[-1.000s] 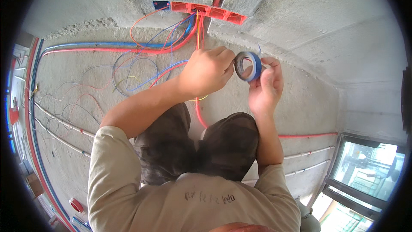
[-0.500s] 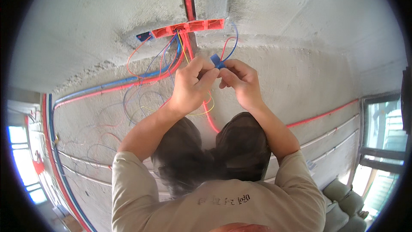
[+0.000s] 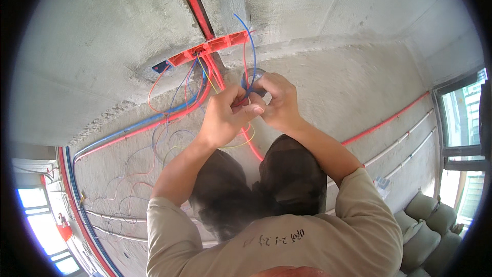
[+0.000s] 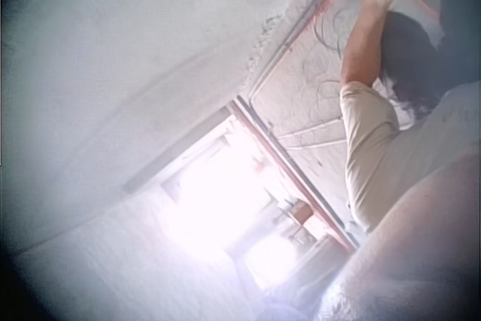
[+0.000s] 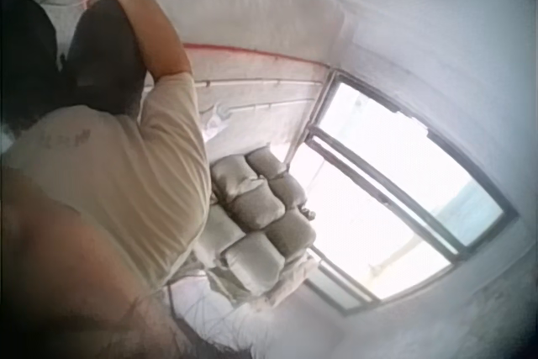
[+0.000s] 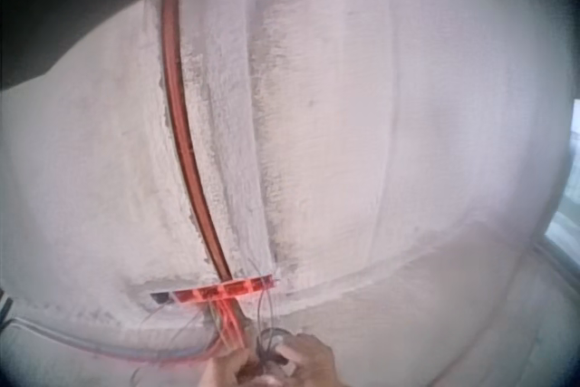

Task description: The person pulls red and blue electrical wires from conduits on the floor and walls, then feeds them into a junction box. They use blue electrical tape to bundle and secure the wires inside the box.

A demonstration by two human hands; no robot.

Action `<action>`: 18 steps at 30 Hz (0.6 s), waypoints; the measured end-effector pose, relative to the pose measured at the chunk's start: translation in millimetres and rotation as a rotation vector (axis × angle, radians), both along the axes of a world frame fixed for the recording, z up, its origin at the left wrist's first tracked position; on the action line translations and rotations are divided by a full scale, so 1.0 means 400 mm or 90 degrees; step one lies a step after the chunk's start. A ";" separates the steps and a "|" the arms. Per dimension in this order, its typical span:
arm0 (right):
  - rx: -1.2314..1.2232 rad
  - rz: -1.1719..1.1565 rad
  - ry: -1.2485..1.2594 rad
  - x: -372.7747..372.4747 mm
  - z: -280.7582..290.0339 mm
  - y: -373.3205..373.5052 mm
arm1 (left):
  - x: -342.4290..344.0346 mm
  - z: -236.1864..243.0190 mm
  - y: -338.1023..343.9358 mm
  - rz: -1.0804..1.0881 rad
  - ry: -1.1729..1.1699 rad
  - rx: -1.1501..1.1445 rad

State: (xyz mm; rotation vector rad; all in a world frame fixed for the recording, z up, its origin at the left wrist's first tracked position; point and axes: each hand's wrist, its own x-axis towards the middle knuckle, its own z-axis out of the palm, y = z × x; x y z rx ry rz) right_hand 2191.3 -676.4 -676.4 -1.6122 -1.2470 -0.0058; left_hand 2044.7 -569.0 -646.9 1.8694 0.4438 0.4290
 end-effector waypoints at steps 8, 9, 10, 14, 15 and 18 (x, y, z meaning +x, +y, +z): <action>-0.181 -0.076 0.362 0.083 -0.033 0.022 | -0.022 0.016 -0.051 -0.054 -0.011 0.044; -0.148 -0.021 0.437 0.078 -0.044 0.019 | -0.022 0.023 -0.063 -0.065 -0.024 0.035; -0.115 0.035 0.510 0.061 -0.053 0.009 | -0.018 0.036 -0.064 -0.011 -0.041 0.020; -0.013 0.351 0.737 0.018 0.003 -0.014 | 0.001 -0.011 -0.007 0.114 -0.088 0.014; 0.010 0.401 0.769 0.011 0.011 -0.016 | 0.003 -0.023 0.002 0.114 -0.062 0.028; 0.123 0.421 0.795 0.038 -0.036 -0.007 | 0.006 -0.037 0.010 0.109 0.013 0.074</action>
